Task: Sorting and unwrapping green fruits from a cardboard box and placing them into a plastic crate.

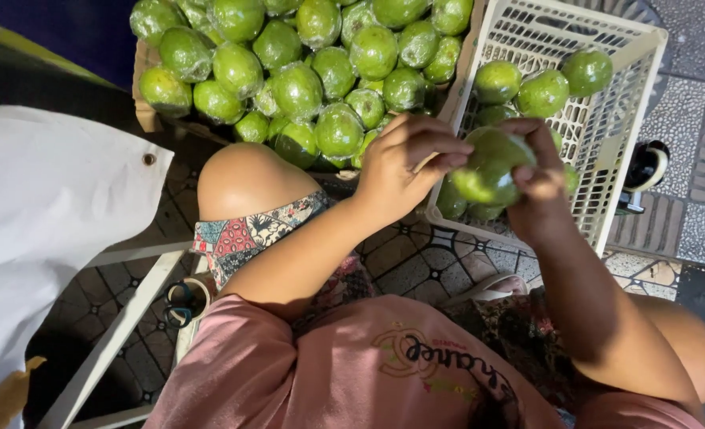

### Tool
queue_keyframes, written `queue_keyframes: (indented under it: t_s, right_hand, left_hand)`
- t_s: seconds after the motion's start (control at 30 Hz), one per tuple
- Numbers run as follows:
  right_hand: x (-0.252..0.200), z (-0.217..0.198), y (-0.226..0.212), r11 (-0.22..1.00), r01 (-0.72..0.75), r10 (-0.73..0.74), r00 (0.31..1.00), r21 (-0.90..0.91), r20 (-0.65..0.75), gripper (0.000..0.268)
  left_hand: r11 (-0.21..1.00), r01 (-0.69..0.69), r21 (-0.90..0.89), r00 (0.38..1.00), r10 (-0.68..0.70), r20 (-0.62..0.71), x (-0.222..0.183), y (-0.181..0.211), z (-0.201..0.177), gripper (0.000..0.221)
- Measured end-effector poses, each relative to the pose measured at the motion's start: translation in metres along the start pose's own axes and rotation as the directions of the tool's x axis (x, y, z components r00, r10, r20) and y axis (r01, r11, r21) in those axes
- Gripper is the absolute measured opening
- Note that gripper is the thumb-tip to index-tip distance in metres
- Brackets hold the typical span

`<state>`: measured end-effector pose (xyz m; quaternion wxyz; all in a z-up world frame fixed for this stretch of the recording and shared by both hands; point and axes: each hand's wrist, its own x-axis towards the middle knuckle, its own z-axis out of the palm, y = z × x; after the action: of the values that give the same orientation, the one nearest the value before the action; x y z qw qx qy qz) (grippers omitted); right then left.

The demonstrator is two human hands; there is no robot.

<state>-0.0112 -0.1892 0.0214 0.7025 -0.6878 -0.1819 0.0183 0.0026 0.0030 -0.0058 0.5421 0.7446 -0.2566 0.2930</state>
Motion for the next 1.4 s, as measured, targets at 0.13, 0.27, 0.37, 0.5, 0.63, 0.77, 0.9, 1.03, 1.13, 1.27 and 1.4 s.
queue_keyframes:
  t_s: [0.13, 0.27, 0.37, 0.5, 0.63, 0.77, 0.9, 1.03, 1.13, 1.27, 1.4]
  right_hand:
    - [-0.004, -0.014, 0.042, 0.975, -0.090, 0.097, 0.995, 0.202, -0.025, 0.077]
    - [-0.007, -0.017, 0.047, 0.970, -0.085, 0.095, 0.995, 0.229, -0.032, 0.076]
    - [-0.010, -0.015, 0.038, 0.982, -0.068, 0.073, 0.997, 0.177, -0.025, 0.084]
    - [-0.016, -0.010, 0.029, 0.984, 0.092, -0.102, 0.993, 0.154, 0.057, 0.093]
    - [-0.013, -0.022, 0.051, 0.882, 0.399, -0.375, 0.917, -0.250, 0.137, 0.089]
    - [0.000, -0.032, 0.043, 0.906, 0.361, -0.348, 0.932, -0.221, 0.099, 0.071]
    - [0.005, -0.126, 0.012, 0.997, -0.066, 0.071, 0.963, 0.029, -0.258, 0.031]
    - [-0.038, -0.275, 0.100, 0.846, -0.385, 0.486, 0.273, 0.369, -0.830, 0.010]
    - [-0.116, -0.344, 0.223, 0.630, -0.266, 0.730, -0.117, 0.730, -0.673, 0.019]
    - [-0.226, -0.358, 0.384, 0.491, -0.865, 0.160, -0.026, 0.103, -0.987, 0.018]
    - [-0.144, -0.332, 0.300, 0.522, -0.742, 0.620, -0.010, 0.421, -0.785, 0.018]
  left_hand:
    - [0.990, -0.030, 0.137, 0.999, 0.032, -0.015, 0.000, -0.003, 0.000, 0.004]
    - [0.994, 0.037, 0.101, 0.999, -0.038, 0.012, 0.000, 0.004, 0.000, 0.004]
    - [0.730, 0.488, -0.479, 0.869, -0.459, 0.185, -0.005, 0.007, 0.000, 0.025]
    - [0.156, 0.837, -0.525, 0.539, -0.402, 0.740, -0.028, 0.000, 0.013, 0.065]
    - [-0.153, 0.737, -0.659, 0.570, -0.385, 0.726, -0.019, 0.033, 0.026, 0.067]
    - [-0.261, 0.777, -0.573, 0.404, -0.493, 0.771, -0.029, 0.019, 0.031, 0.066]
    - [-0.446, 0.695, -0.565, 0.382, -0.437, 0.815, -0.023, 0.015, 0.028, 0.066]
    - [-0.576, 0.584, -0.572, 0.351, -0.456, 0.818, -0.035, -0.002, 0.026, 0.081]
    - [-0.614, 0.557, -0.559, 0.397, -0.395, 0.829, -0.007, 0.023, 0.028, 0.077]
    - [-0.570, 0.590, -0.571, 0.356, -0.451, 0.818, -0.008, 0.017, 0.030, 0.083]
    - [-0.460, 0.677, -0.574, 0.293, -0.547, 0.784, -0.015, 0.005, 0.033, 0.081]
